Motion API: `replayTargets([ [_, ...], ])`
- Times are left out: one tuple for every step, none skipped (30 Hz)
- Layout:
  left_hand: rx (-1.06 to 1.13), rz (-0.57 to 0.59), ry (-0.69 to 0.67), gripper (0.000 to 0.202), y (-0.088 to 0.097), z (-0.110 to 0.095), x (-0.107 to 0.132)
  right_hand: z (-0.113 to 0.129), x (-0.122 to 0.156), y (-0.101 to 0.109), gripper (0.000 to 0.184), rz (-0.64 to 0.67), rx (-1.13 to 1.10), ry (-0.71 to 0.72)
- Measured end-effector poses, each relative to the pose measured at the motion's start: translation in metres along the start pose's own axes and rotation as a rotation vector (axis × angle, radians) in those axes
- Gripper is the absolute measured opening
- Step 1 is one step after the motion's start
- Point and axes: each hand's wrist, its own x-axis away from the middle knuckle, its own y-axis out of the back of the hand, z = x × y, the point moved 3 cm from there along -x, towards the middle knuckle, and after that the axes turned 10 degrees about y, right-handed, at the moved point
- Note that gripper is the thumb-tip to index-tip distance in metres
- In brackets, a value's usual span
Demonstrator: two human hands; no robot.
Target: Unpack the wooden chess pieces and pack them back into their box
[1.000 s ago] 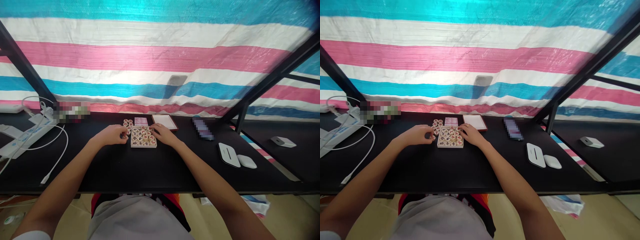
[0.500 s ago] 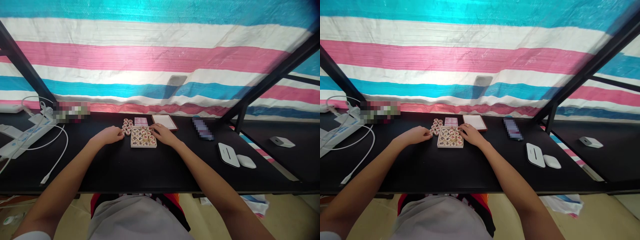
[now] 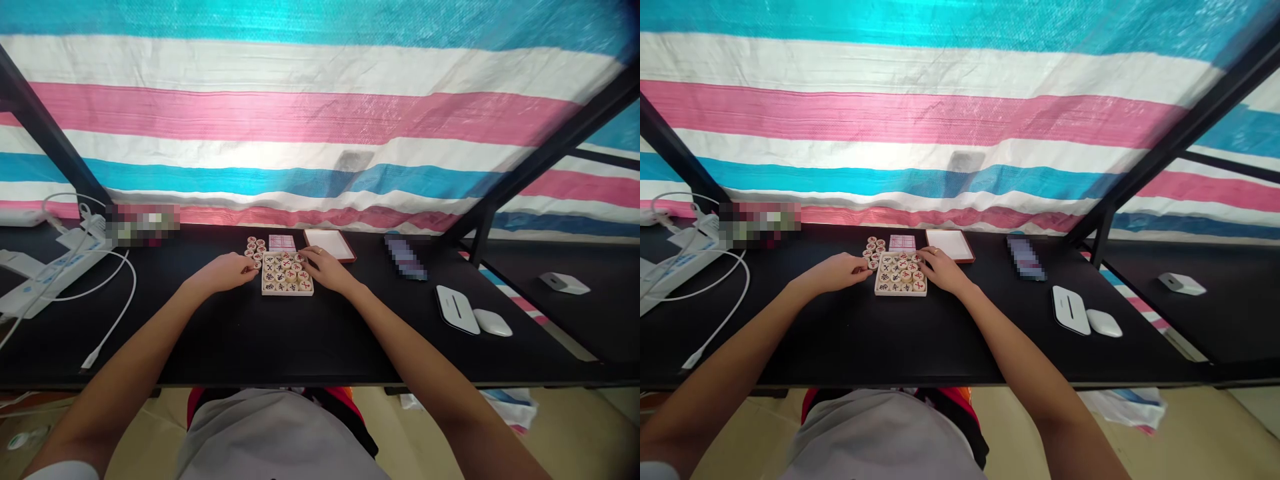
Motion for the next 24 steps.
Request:
replayTargets([
  [-0.002, -0.007, -0.032, 0.036, -0.001, -0.003, 0.0, 0.0, 0.0, 0.0, 0.031, -0.001, -0.001, 0.0],
  [-0.001, -0.011, -0.069, 0.036, -0.003, -0.006, 0.0, -0.001, -0.001, 0.0, 0.03, -0.002, -0.003, -0.005],
  [0.003, -0.016, -0.108, 0.035, -0.006, -0.01, 0.0, -0.002, -0.001, 0.0, 0.029, 0.0, -0.007, -0.009],
  [0.008, -0.024, -0.145, 0.035, -0.009, -0.014, 0.0, -0.003, -0.001, 0.0, 0.028, 0.002, -0.013, -0.014],
  [0.014, -0.039, -0.18, 0.034, -0.012, -0.018, 0.0, -0.004, -0.001, -0.001, 0.027, 0.002, -0.02, -0.02],
  [0.02, -0.06, -0.215, 0.033, -0.016, -0.022, 0.0, -0.005, 0.0, -0.001, 0.026, -0.003, -0.027, -0.027],
  [0.026, -0.082, -0.248, 0.033, -0.02, -0.026, 0.0, -0.006, 0.0, -0.002, 0.025, -0.009, -0.034, -0.035],
  [0.029, -0.104, -0.278, 0.032, -0.023, -0.029, -0.001, -0.007, 0.0, -0.002, 0.023, -0.016, -0.04, -0.042],
  [0.032, -0.122, -0.303, 0.032, -0.025, -0.031, -0.001, -0.007, 0.0, -0.002, 0.022, -0.025, -0.047, -0.052],
  [0.032, -0.137, -0.319, 0.033, -0.027, -0.032, -0.001, -0.007, 0.0, -0.001, 0.02, -0.037, -0.057, -0.068],
  [0.031, -0.152, -0.329, 0.033, -0.028, -0.033, -0.002, -0.007, -0.001, -0.001, 0.019, -0.052, -0.069, -0.089],
  [0.027, -0.168, -0.331, 0.035, -0.028, -0.032, -0.002, -0.006, -0.001, 0.001, 0.017, -0.072, -0.077, -0.112],
  [0.023, -0.187, -0.326, 0.036, -0.027, -0.031, -0.002, -0.005, -0.002, 0.003, 0.016, -0.096, -0.079, -0.134],
  [0.02, -0.21, -0.317, 0.038, -0.026, -0.03, -0.001, -0.002, -0.002, 0.006, 0.015, -0.119, -0.076, -0.148],
  [0.024, -0.235, -0.305, 0.039, -0.024, -0.029, -0.001, 0.001, -0.003, 0.008, 0.015, -0.134, -0.071, -0.148],
  [0.036, -0.26, -0.292, 0.039, -0.022, -0.029, -0.001, 0.004, -0.004, 0.01, 0.015, -0.141, -0.064, -0.133],
  [0.056, -0.283, -0.282, 0.038, -0.021, -0.029, 0.0, 0.008, -0.004, 0.012, 0.016, -0.136, -0.061, -0.109],
  [0.081, -0.301, -0.28, 0.037, -0.021, -0.031, 0.001, 0.013, -0.005, 0.013, 0.018, -0.122, -0.063, -0.078],
  [0.106, -0.315, -0.285, 0.036, -0.021, -0.033, 0.001, 0.017, -0.005, 0.014, 0.021, -0.104, -0.066, -0.045],
  [0.129, -0.331, -0.292, 0.033, -0.022, -0.035, 0.001, 0.022, -0.005, 0.014, 0.022, -0.081, -0.069, -0.009],
  [0.145, -0.354, -0.297, 0.031, -0.024, -0.037, 0.001, 0.026, -0.006, 0.013, 0.024, -0.057, -0.07, 0.031],
  [0.158, -0.384, -0.299, 0.029, -0.026, -0.039, 0.001, 0.03, -0.006, 0.012, 0.024, -0.034, -0.069, 0.07],
  [0.166, -0.42, -0.299, 0.028, -0.027, -0.04, 0.001, 0.034, -0.006, 0.011, 0.024, -0.011, -0.069, 0.104],
  [0.17, -0.455, -0.3, 0.028, -0.029, -0.041, 0.001, 0.037, -0.006, 0.01, 0.024, 0.008, -0.07, 0.128],
])
